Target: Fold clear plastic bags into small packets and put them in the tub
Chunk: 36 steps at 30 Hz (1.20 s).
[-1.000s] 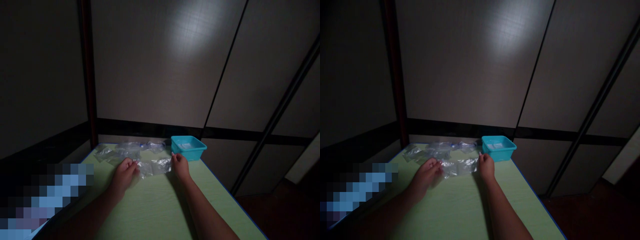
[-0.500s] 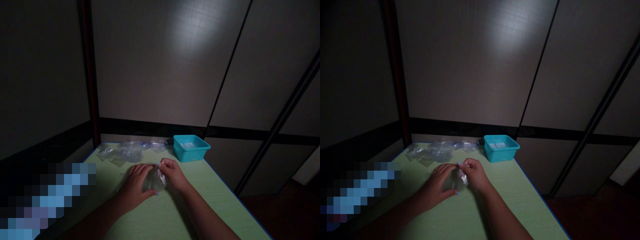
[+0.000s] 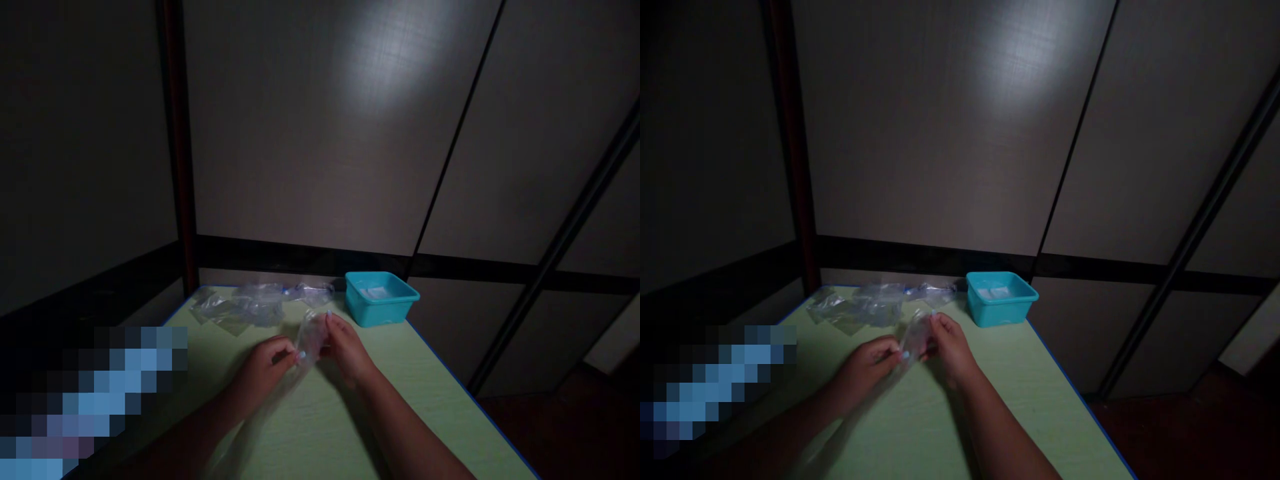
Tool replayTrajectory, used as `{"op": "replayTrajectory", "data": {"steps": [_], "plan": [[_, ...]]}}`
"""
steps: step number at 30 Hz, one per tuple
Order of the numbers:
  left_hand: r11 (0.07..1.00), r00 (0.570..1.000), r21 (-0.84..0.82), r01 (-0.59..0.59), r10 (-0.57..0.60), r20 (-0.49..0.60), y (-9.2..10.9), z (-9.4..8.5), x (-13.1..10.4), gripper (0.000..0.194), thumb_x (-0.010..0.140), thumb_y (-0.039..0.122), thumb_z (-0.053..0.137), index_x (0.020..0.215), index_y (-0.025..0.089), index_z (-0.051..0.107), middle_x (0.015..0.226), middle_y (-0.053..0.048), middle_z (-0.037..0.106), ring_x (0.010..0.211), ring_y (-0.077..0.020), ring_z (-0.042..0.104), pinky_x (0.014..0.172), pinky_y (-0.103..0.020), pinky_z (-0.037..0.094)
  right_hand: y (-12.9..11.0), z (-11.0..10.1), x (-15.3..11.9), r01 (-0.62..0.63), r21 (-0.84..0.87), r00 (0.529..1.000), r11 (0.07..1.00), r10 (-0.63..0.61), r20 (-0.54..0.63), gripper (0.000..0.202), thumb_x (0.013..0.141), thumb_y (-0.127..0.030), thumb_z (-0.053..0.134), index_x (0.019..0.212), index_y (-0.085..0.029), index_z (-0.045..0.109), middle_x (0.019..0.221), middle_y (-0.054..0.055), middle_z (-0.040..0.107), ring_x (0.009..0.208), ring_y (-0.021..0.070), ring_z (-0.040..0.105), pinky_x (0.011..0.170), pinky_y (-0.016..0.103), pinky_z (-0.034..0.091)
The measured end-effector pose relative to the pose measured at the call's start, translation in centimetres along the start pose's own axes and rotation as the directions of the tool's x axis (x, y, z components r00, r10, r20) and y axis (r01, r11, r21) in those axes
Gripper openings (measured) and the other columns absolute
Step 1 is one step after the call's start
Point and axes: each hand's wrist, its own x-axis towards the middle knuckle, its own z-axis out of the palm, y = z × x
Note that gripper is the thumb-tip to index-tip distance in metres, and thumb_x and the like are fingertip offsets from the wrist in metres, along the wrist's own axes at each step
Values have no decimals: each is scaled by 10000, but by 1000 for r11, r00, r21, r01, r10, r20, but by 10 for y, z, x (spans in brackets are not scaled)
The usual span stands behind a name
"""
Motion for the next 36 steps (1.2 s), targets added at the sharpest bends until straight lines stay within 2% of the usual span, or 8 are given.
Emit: {"op": "replayTrajectory", "data": {"steps": [3,7,12,15,21,28,32,36], "plan": [[996,995,78,-41,47,-88,-2,-4,2,231,787,310,478,604,175,511,646,15,505,655,-144,498,609,-218,366,1,0,-2,-93,-73,989,993,101,112,371,700,-518,602,774,-159,546,636,-1,562,519,99,513,455,205,412],[985,986,151,-88,108,-125,-6,-6,3,223,780,303,494,594,183,508,663,11,513,681,-152,508,637,-225,368,12,-1,0,-91,-163,977,982,120,176,356,627,-460,683,709,-128,581,593,-5,555,490,82,490,458,202,408],[996,988,84,-39,51,-146,-12,-4,4,232,786,303,481,592,177,504,616,19,490,619,-146,490,575,-223,353,24,-7,6,-79,-240,993,967,98,72,367,585,-463,700,581,-124,557,475,-25,515,405,67,436,424,203,363],[999,988,45,-8,15,-157,-13,-3,4,246,799,310,458,594,178,492,592,25,473,591,-140,475,543,-220,343,26,-11,8,-63,-275,995,960,81,57,362,596,-457,693,567,-125,553,455,-28,504,389,61,412,410,198,323],[999,985,-22,-24,20,-174,-5,-2,2,96,782,287,506,776,194,486,725,21,523,700,-142,519,637,-226,391,26,-8,8,-22,-348,999,937,8,-44,423,566,-473,710,463,-159,446,369,-52,442,350,53,351,370,192,237],[998,997,1,-60,60,45,5,5,-9,187,689,270,629,803,192,503,758,8,507,742,-148,488,684,-247,388,27,1,7,-23,-259,997,966,4,-72,462,556,-490,710,456,-166,396,389,-75,402,378,33,304,383,183,225],[991,988,-123,-59,76,135,7,8,-11,269,705,272,629,923,193,494,879,-28,537,856,-175,500,772,-282,388,28,2,7,-22,-230,1000,973,16,-25,434,616,-515,667,498,-160,449,398,-55,454,367,48,352,379,188,244],[966,992,-257,-7,38,117,2,12,-6,258,750,304,593,948,189,475,917,-47,559,876,-177,517,777,-285,396,25,3,6,22,-147,1000,989,-23,-5,418,641,-502,659,517,-158,456,421,-46,487,376,54,388,396,187,285]]}}
